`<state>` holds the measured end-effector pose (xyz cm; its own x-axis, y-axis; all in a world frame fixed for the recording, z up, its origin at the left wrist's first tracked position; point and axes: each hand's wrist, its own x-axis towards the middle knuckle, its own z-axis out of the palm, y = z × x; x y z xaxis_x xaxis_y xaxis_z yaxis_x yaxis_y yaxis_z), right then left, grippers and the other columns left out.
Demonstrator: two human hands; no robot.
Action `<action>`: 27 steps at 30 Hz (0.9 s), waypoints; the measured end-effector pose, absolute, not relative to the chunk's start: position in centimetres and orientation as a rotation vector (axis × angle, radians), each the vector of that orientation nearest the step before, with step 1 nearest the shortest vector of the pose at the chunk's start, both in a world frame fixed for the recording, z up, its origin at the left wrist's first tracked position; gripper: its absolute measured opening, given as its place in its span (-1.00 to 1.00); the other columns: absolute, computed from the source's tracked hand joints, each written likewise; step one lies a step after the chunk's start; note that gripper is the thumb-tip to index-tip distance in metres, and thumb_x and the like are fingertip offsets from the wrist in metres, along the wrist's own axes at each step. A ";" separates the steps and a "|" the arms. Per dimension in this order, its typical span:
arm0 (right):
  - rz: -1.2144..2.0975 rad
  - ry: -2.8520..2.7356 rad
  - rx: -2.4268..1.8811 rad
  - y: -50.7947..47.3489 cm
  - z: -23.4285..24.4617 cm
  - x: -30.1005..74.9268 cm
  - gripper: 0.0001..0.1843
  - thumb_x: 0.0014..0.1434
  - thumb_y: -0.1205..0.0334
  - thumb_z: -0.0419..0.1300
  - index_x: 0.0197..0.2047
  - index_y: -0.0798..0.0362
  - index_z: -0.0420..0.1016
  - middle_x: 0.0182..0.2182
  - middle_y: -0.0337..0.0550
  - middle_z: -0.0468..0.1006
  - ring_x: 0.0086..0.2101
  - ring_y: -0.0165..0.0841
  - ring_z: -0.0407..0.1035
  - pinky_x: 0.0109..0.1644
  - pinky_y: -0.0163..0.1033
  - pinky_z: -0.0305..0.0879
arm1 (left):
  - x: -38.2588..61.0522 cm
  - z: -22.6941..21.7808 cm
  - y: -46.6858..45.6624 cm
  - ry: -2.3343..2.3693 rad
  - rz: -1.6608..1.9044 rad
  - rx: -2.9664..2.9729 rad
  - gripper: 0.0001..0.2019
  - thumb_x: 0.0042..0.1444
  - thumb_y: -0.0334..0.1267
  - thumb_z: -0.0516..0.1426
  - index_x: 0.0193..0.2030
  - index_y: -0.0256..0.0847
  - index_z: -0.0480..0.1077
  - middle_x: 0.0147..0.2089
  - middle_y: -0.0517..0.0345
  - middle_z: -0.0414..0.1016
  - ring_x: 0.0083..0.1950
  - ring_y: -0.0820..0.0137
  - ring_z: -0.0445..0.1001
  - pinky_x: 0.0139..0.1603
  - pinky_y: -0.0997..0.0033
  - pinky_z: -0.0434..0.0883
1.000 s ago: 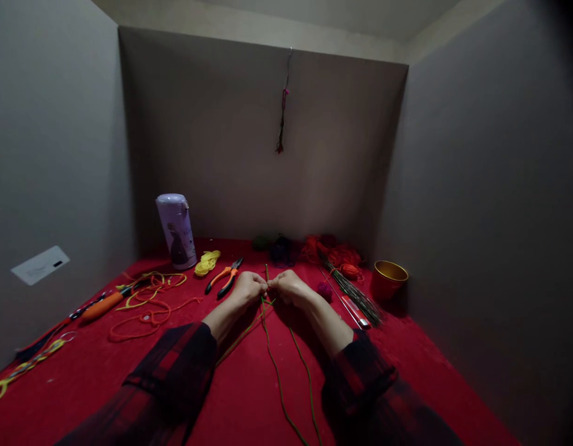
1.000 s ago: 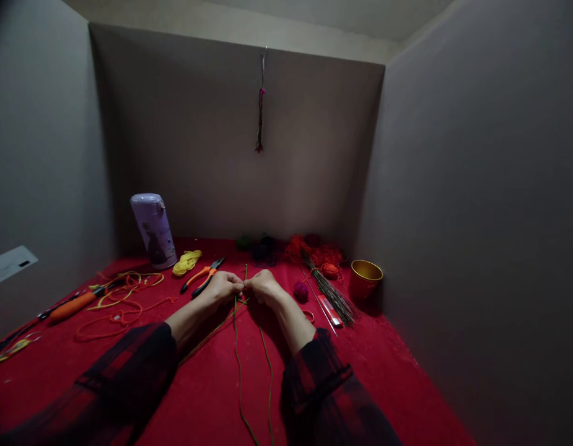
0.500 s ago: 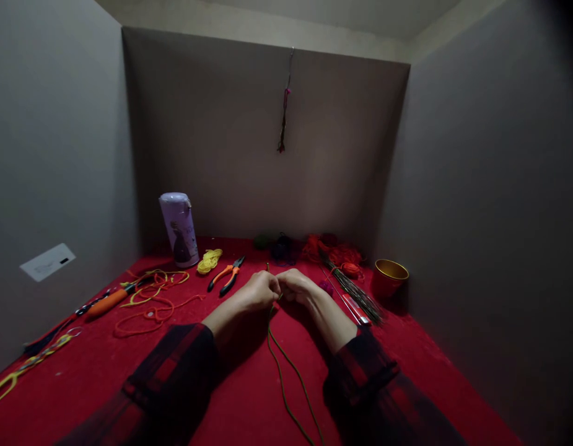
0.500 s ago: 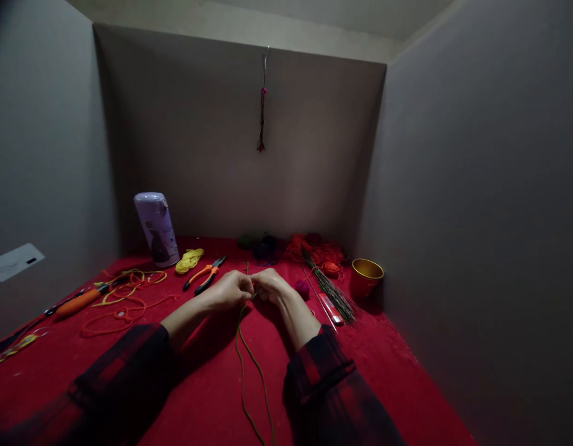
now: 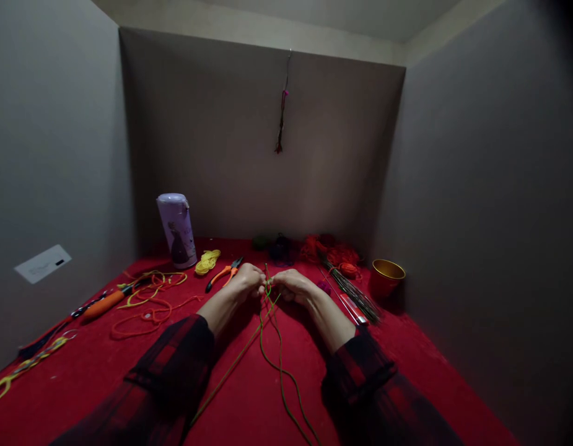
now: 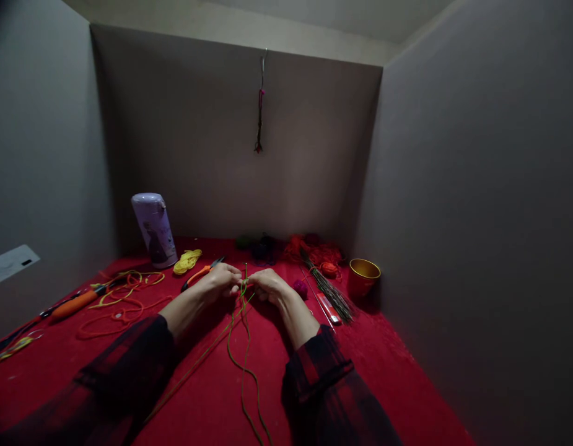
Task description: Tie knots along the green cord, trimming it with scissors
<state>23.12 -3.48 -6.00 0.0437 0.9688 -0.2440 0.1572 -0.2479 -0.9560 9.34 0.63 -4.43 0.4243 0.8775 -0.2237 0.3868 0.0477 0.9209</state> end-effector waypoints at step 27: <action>1.441 -1.214 -1.338 -3.0 -8.0 23.9 -0.84 -0.06 0.32 0.16 -0.53 0.07 0.19 -0.75 -0.49 0.00 -0.74 -0.62 -0.24 -0.68 -0.41 -0.35 | 9.5 -5.4 1.1 1.091 0.373 1.493 -0.76 -0.03 -0.48 0.02 -0.68 -0.28 0.22 -0.79 0.29 0.11 -0.77 0.63 -0.03 -0.70 0.57 -0.12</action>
